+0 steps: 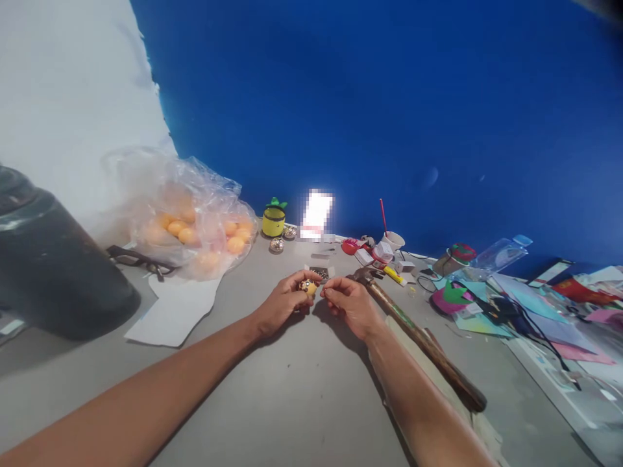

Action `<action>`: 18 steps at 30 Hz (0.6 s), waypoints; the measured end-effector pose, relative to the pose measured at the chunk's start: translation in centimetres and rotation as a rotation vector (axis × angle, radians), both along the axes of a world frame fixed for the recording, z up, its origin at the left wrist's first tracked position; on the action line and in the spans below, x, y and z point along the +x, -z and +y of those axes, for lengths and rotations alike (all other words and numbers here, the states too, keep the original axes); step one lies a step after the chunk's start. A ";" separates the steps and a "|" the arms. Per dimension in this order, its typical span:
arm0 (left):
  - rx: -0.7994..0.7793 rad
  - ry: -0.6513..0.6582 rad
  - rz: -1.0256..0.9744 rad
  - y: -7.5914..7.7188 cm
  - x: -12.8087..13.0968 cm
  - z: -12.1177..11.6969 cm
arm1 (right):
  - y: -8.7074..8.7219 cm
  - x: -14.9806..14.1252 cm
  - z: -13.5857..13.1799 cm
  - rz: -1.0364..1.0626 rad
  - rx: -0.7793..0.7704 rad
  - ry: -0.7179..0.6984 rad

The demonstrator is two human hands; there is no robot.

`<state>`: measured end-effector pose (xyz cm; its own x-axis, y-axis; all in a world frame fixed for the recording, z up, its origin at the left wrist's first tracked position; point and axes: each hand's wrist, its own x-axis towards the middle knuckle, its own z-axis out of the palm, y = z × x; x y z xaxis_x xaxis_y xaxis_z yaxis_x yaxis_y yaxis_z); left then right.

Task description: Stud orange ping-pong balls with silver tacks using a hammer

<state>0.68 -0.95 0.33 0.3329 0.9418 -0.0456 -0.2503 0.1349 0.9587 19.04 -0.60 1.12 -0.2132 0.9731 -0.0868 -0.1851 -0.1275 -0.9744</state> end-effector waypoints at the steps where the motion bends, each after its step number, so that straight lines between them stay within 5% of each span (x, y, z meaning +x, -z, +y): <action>1: -0.015 0.001 -0.017 0.1 0.0 0.0 | 0.0 0.0 0.0 0.002 0.011 -0.006; 8: -0.020 0.021 0.080 0.3 0.0 0.1 | -0.1 0.1 0.2 -0.068 0.055 -0.045; 18: 0.204 0.056 0.282 -0.3 0.3 -0.7 | -0.3 -0.7 -0.5 -0.108 0.076 -0.079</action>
<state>0.95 -1.64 0.65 0.3853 0.9217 0.0441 0.0307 -0.0605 0.9977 18.37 -1.05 1.40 -0.2827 0.9584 -0.0400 -0.0710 -0.0625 -0.9955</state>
